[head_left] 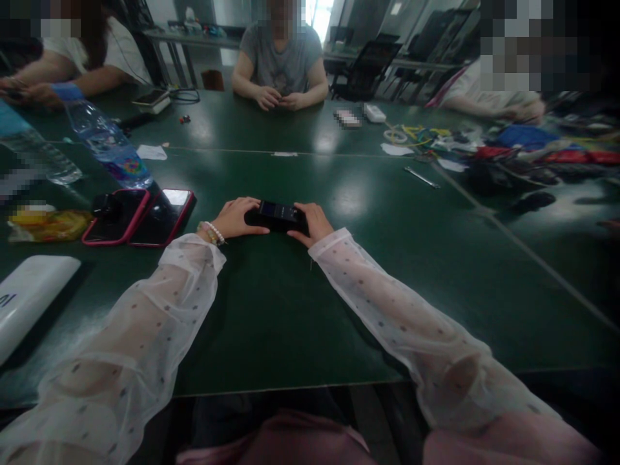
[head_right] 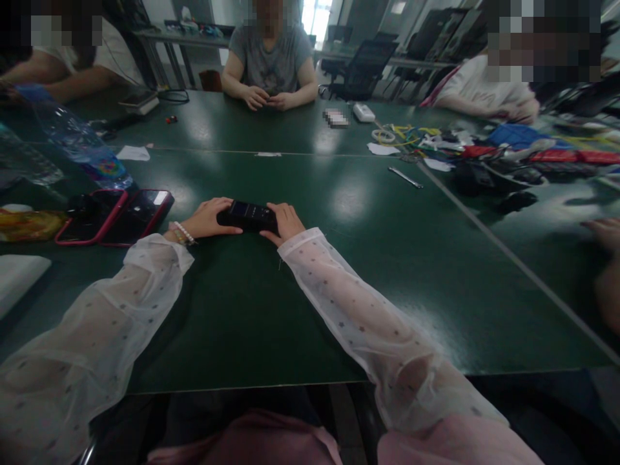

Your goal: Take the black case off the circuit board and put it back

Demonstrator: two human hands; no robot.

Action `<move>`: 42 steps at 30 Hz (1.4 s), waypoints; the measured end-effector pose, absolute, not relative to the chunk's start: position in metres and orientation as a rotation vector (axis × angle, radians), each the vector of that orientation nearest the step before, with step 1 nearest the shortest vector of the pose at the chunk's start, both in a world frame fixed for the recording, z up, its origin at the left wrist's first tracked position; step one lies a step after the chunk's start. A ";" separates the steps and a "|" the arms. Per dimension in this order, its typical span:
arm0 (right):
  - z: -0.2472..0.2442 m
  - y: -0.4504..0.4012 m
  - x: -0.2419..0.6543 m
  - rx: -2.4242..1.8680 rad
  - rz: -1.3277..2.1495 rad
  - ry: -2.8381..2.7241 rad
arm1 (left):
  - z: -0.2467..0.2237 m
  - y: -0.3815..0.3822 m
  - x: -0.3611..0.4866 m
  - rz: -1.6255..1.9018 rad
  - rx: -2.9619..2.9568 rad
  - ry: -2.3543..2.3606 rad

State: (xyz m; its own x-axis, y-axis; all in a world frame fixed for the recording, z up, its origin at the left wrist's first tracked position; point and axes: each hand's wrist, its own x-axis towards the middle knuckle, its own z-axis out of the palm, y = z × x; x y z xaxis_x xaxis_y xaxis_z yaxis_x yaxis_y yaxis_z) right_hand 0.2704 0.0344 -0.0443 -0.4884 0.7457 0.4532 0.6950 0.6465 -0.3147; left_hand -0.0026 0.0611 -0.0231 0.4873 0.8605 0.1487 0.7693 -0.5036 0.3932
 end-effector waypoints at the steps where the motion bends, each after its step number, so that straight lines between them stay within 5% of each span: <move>1: -0.044 0.034 0.270 -1.115 0.121 -2.306 | -0.023 0.061 -0.003 0.477 2.462 1.384; 42: -0.042 0.034 0.268 -1.213 0.318 -2.079 | -0.024 0.061 -0.003 0.491 2.463 1.358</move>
